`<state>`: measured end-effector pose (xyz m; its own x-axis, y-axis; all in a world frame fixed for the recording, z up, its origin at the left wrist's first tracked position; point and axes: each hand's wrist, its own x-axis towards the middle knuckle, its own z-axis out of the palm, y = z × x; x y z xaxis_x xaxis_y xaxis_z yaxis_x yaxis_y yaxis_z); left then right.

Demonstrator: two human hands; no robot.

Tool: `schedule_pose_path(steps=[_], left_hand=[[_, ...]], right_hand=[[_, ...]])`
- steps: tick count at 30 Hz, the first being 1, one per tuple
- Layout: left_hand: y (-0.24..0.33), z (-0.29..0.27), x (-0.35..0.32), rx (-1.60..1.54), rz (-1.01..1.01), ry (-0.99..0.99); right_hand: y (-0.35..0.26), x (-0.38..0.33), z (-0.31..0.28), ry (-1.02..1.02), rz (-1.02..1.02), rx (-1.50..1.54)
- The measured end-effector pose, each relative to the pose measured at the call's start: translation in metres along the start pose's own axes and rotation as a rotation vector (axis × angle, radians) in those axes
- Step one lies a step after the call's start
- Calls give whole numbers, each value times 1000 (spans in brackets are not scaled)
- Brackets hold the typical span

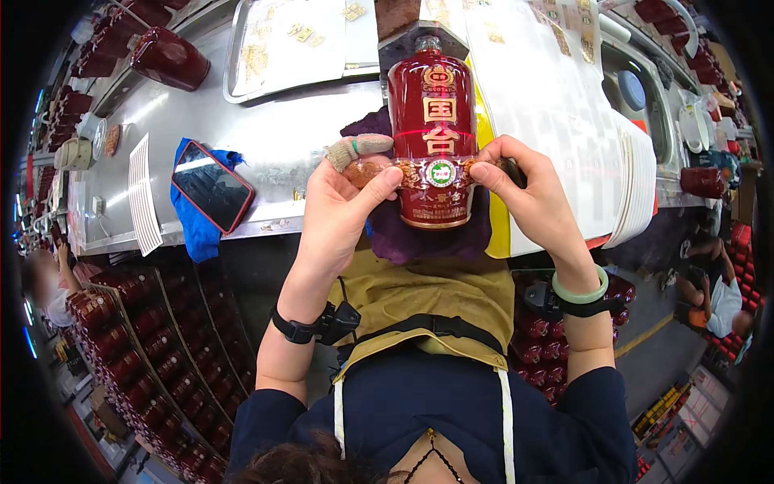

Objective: The recorder is carefully applying decorative gold labels and seals to red liquor bottles at a factory assembly line workstation.

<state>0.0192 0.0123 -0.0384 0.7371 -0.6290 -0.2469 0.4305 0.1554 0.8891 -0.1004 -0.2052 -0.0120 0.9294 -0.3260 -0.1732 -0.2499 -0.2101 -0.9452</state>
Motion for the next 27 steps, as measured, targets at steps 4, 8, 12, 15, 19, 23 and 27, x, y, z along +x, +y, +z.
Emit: schedule_pose_path(steps=[4, 8, 12, 15, 19, 23, 27], left_hand=[[0, 0, 0, 3, 4, -9], [0, 2, -1, 14, 12, 4], [2, 5, -1, -21, 9, 18], [2, 6, 0, -25, 12, 32], [2, 5, 2, -2, 11, 17], [4, 6, 2, 3, -2, 29], [5, 6, 2, 18, -23, 39]], right_hand=[[0, -1, 0, 13, -9, -4], [-1, -1, 1, 9, 2, 4], [-2, 0, 2, 13, 8, 1], [2, 1, 2, 8, 19, 36], [14, 2, -6, 88, 161, 64], [19, -3, -17, 422, -106, 10], [-23, -20, 3, 218, -127, 166]])
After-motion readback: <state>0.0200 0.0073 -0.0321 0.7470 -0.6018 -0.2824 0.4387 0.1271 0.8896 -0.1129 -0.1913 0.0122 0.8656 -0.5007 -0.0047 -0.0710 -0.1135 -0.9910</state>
